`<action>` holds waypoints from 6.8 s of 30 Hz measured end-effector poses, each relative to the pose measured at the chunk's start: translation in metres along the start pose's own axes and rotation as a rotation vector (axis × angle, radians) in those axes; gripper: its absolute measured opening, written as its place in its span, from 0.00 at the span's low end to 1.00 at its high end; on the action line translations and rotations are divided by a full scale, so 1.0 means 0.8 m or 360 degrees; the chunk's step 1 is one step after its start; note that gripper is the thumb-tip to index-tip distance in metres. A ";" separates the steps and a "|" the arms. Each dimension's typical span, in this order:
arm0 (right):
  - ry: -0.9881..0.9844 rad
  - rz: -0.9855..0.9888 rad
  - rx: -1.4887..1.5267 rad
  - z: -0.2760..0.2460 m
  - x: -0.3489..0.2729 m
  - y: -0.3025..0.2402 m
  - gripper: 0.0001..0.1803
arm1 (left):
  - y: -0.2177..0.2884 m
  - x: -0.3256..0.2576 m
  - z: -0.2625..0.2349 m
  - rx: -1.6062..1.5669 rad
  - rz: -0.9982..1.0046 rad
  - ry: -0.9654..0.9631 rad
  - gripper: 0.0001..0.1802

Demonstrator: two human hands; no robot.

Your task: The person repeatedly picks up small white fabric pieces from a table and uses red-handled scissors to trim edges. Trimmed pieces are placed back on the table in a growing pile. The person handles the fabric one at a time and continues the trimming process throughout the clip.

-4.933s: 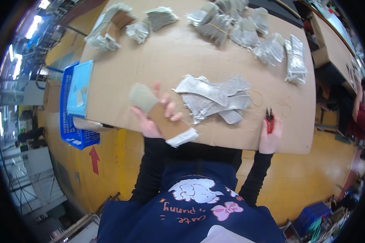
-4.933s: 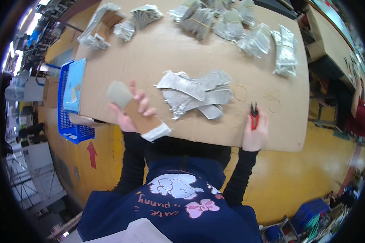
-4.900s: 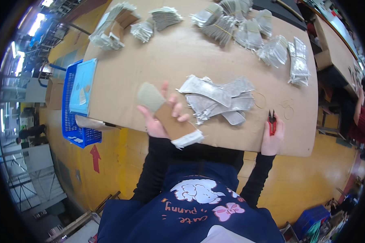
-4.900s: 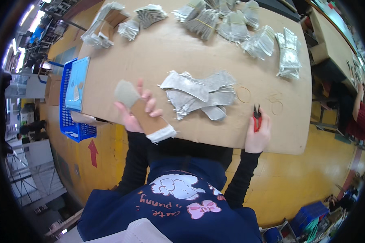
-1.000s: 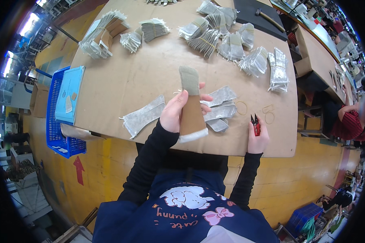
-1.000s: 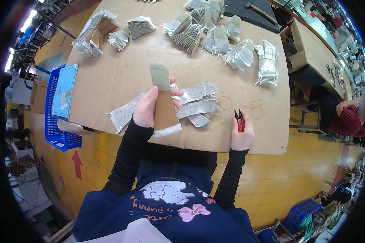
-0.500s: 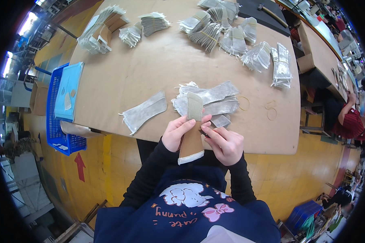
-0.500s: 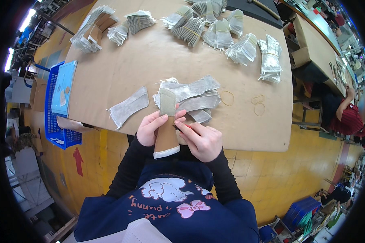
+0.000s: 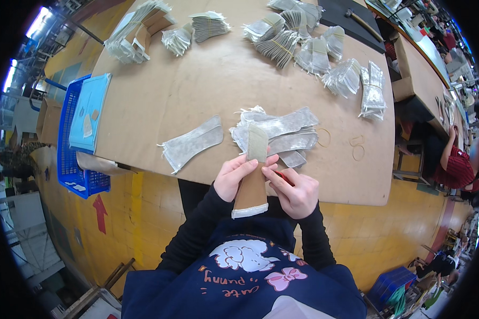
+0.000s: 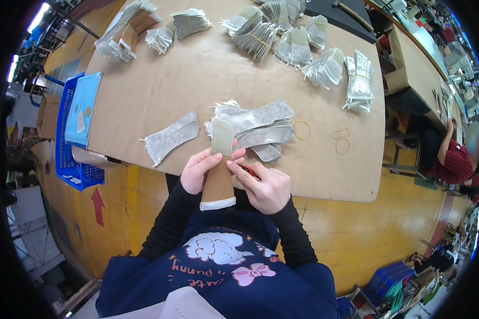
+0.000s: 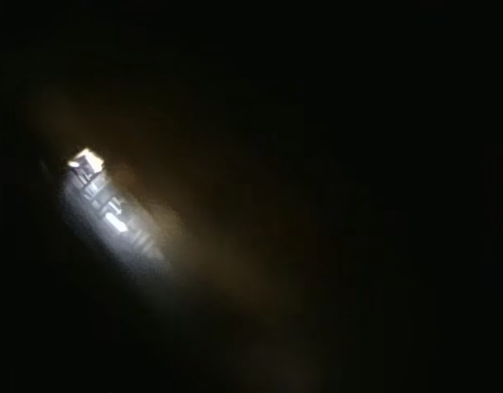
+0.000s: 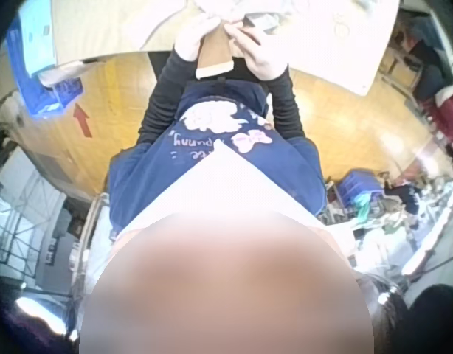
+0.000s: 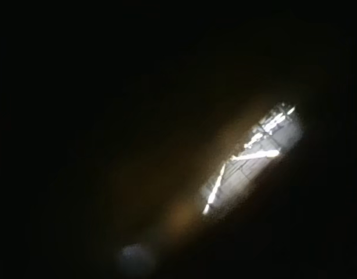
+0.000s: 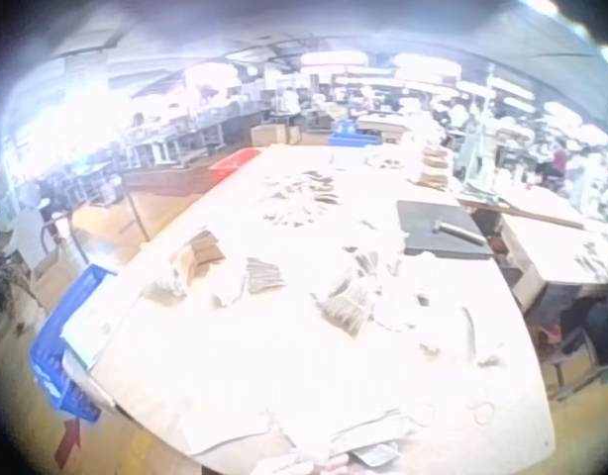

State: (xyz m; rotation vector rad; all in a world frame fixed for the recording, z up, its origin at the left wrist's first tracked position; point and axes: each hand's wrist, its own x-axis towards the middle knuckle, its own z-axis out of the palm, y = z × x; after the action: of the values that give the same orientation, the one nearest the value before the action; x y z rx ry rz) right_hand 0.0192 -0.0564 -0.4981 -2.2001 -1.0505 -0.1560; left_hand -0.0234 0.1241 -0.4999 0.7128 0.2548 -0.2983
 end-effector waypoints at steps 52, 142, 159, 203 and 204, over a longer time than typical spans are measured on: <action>-0.0071 0.0146 0.0189 -0.007 0.002 -0.020 0.24 | 0.005 -0.023 0.001 0.0034 -0.0079 0.0036 0.24; 0.0757 0.1261 0.2364 -0.195 0.016 0.391 0.08 | -0.045 0.028 -0.148 -0.0770 0.0440 0.0121 0.22; 0.0688 0.0674 0.0629 -0.179 0.033 0.383 0.26 | -0.037 0.026 -0.094 -0.0607 0.0655 0.0020 0.34; -0.0049 -0.0475 -0.0040 0.016 0.026 -0.088 0.24 | 0.022 -0.120 -0.025 0.0778 0.0674 0.0272 0.44; -0.0048 -0.0458 -0.0026 0.017 0.027 -0.085 0.24 | 0.024 -0.118 -0.025 0.0781 0.0623 0.0273 0.45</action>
State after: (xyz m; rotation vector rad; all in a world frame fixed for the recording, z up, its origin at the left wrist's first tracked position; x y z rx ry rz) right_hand -0.0178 -0.0040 -0.4638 -2.0611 -1.3836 -0.2605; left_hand -0.1065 0.1682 -0.4720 1.2546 0.1995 0.0822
